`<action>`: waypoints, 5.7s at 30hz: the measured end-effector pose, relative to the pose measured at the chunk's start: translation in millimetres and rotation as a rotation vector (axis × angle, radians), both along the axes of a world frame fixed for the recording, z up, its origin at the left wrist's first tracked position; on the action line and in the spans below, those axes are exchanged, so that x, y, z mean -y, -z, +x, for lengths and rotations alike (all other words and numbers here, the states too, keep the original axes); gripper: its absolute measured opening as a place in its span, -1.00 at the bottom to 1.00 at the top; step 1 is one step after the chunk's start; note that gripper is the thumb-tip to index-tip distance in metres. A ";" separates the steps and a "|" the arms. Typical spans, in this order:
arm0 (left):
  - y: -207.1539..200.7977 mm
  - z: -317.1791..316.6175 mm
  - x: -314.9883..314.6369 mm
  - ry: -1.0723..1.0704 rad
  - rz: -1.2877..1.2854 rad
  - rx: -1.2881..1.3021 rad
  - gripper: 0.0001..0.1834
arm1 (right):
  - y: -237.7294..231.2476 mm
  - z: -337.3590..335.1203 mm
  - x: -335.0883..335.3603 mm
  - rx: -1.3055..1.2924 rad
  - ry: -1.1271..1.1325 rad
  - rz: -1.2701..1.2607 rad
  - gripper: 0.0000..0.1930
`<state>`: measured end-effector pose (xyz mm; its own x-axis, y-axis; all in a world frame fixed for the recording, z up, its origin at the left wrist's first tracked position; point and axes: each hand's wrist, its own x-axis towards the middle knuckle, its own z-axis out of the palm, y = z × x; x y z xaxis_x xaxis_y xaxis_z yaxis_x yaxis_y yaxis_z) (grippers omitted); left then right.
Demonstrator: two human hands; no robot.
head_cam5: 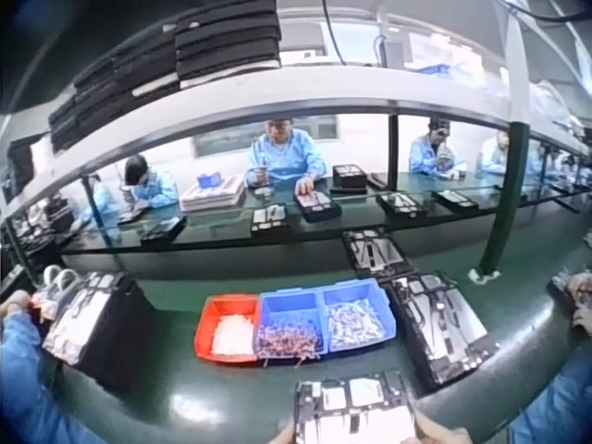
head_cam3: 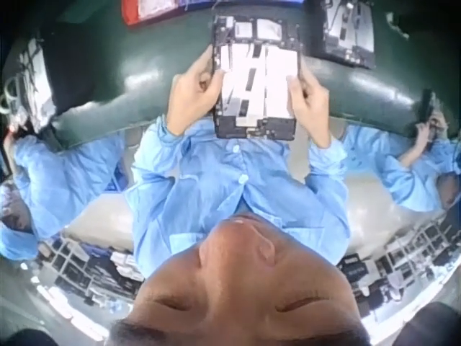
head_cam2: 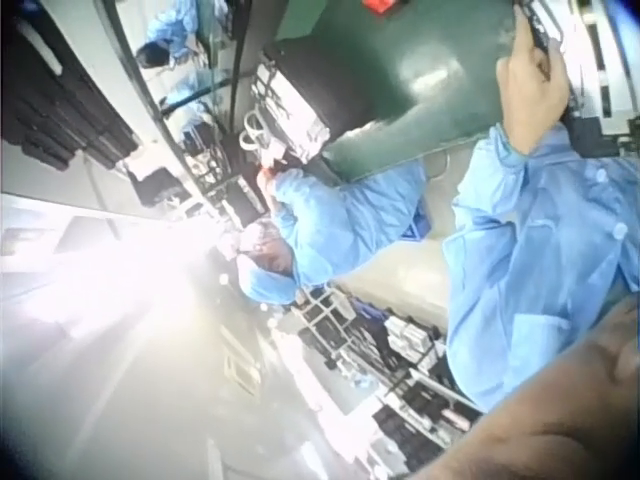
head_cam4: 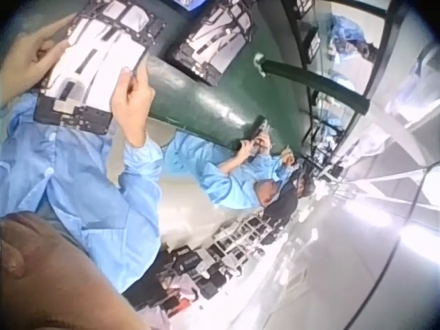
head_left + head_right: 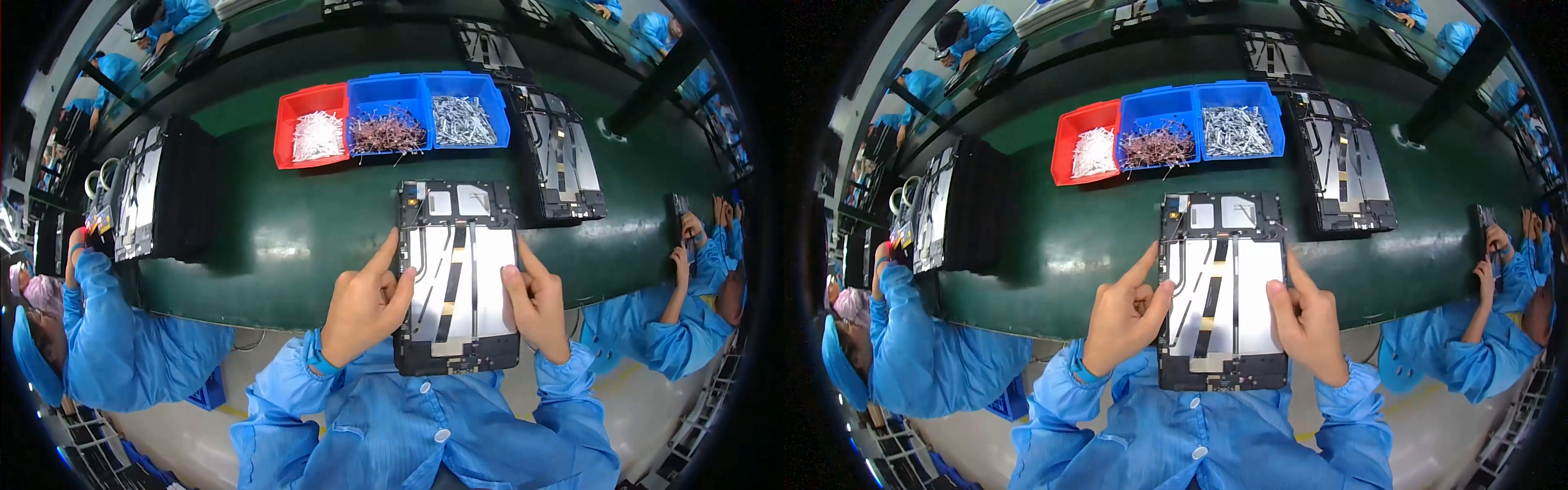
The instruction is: The person assembles internal tablet components and buttons into tablet frames by hand, taking the components from bins and placing them into the frames.
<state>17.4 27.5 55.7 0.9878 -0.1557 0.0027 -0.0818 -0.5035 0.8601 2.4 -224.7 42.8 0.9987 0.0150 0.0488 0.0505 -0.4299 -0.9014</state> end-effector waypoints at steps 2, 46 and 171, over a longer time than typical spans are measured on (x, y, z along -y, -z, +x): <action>10.2 -2.8 2.4 -0.007 0.032 0.031 -0.41 | 0.4 -1.8 -3.5 0.008 0.009 -0.073 -0.51; 39.7 154.0 -15.2 -0.307 -0.127 0.681 -0.94 | -103.4 281.6 42.9 0.018 0.005 -0.076 -0.39; 12.7 77.0 -28.1 0.072 -0.359 -0.597 -0.91 | 6.9 98.5 -54.8 0.304 -0.644 -0.123 -0.91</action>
<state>94.5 55.6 43.0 0.8239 -0.3116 -0.4733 0.4339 -0.1904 0.8806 101.0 -169.9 35.9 0.7319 0.6196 0.2835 0.5694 -0.3276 -0.7540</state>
